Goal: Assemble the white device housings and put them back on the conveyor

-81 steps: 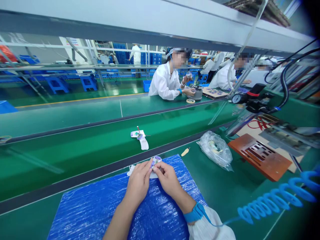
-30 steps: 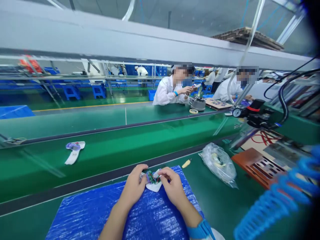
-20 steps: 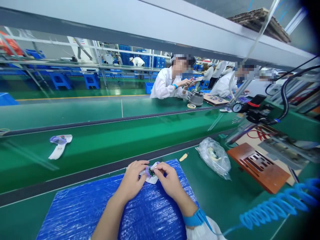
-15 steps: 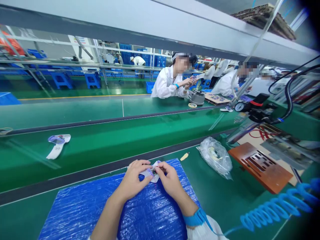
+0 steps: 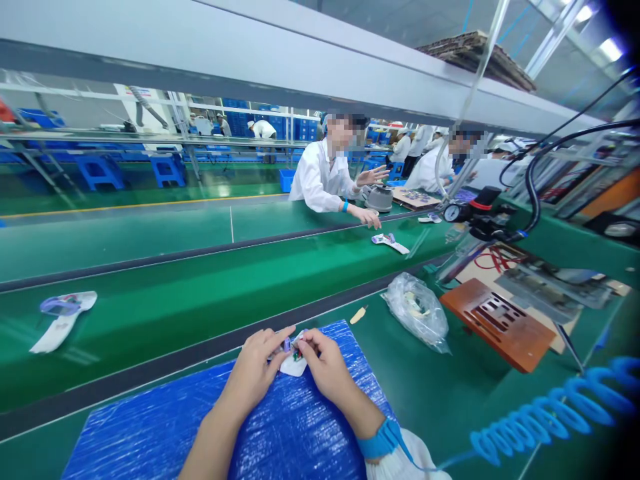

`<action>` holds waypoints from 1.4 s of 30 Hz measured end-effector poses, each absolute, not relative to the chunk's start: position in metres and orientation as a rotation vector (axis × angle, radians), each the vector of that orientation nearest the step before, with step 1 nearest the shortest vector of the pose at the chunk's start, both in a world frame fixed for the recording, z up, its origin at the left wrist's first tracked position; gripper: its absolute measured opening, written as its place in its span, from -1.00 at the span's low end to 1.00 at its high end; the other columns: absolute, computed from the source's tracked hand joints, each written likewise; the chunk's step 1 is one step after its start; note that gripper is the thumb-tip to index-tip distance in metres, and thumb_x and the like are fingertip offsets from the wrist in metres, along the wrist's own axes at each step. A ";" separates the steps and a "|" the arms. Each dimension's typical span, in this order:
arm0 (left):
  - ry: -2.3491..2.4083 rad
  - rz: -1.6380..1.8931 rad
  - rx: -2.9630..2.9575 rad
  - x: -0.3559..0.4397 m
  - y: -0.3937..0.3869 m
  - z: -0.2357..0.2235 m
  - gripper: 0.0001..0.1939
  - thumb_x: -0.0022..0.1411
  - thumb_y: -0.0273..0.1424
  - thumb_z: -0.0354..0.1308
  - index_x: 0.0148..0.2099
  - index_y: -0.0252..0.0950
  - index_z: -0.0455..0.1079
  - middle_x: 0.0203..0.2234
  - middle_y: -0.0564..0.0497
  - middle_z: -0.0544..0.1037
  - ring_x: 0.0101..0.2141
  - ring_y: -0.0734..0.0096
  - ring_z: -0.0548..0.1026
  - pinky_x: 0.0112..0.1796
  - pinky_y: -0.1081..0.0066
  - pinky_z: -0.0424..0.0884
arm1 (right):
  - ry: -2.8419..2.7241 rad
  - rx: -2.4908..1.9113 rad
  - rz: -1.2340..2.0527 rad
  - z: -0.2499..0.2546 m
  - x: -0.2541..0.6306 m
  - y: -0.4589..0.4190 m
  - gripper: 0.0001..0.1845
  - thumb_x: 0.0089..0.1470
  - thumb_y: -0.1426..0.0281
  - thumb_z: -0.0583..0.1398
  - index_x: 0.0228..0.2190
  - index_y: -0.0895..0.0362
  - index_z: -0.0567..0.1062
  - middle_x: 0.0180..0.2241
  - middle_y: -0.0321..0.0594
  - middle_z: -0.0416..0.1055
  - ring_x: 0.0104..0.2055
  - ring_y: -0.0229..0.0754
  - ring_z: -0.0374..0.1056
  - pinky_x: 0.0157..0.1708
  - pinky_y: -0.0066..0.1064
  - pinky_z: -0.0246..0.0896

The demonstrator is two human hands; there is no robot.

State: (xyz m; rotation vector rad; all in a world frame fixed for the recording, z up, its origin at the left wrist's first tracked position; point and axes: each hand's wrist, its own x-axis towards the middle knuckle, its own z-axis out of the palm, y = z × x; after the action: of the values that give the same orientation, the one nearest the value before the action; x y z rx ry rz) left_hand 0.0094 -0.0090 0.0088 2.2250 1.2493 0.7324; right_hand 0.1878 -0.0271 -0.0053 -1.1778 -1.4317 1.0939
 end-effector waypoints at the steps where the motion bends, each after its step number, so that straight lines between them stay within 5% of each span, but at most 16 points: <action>1: 1.249 0.741 2.232 0.010 -0.008 0.007 -0.58 0.36 -0.25 -0.03 0.23 -0.14 0.24 -0.37 -0.01 0.42 -0.27 0.27 0.39 -0.12 0.18 0.32 | -1.429 -1.179 1.094 -0.005 0.188 -0.027 -0.81 0.18 0.31 0.12 -0.39 0.14 0.45 -0.50 -0.31 0.36 -0.45 -0.25 0.27 -0.43 -0.45 0.15; 9: 1.260 0.796 2.032 0.015 -0.014 0.010 -0.59 0.35 -0.38 -0.13 0.21 -0.09 0.20 0.06 -0.04 0.43 0.06 0.24 0.35 0.20 -0.10 -0.08 | -1.436 -1.178 1.061 -0.004 0.186 -0.028 -0.82 0.17 0.34 0.13 -0.41 0.14 0.46 -0.52 -0.32 0.36 -0.47 -0.26 0.25 -0.44 -0.46 0.13; 15: 1.202 0.927 1.756 0.026 -0.017 0.017 -0.60 0.29 -0.16 0.05 0.09 -0.23 0.24 -0.03 -0.15 0.46 -0.02 0.19 0.43 0.04 0.12 0.31 | -1.441 -1.203 1.031 -0.003 0.186 -0.028 -0.83 0.16 0.37 0.12 -0.42 0.13 0.48 -0.51 -0.32 0.38 -0.49 -0.27 0.25 -0.48 -0.48 0.10; 29: 1.209 0.969 1.666 0.023 -0.014 0.006 -0.59 0.33 -0.15 -0.04 0.14 -0.20 0.16 0.06 -0.15 0.33 -0.01 0.21 0.38 -0.06 0.20 0.38 | -1.360 -1.182 0.966 -0.001 0.183 -0.027 -0.82 0.12 0.33 0.18 -0.42 0.16 0.51 -0.44 -0.24 0.41 -0.45 -0.25 0.28 -0.43 -0.45 0.15; 42: 1.169 0.985 1.792 0.023 -0.016 0.008 -0.64 0.36 -0.20 -0.05 0.12 -0.15 0.32 0.06 -0.06 0.39 0.05 0.26 0.35 0.06 0.25 0.26 | -1.265 -1.155 1.126 -0.001 0.181 -0.028 -0.74 0.11 0.25 0.18 -0.49 0.16 0.47 -0.54 -0.29 0.37 -0.48 -0.26 0.24 -0.45 -0.45 0.13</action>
State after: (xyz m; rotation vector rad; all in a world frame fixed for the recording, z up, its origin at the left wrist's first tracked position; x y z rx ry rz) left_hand 0.0232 -0.0163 0.0078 1.7922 1.1690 0.9845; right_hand 0.1809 -0.0278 -0.0011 -1.1550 -1.2653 1.1257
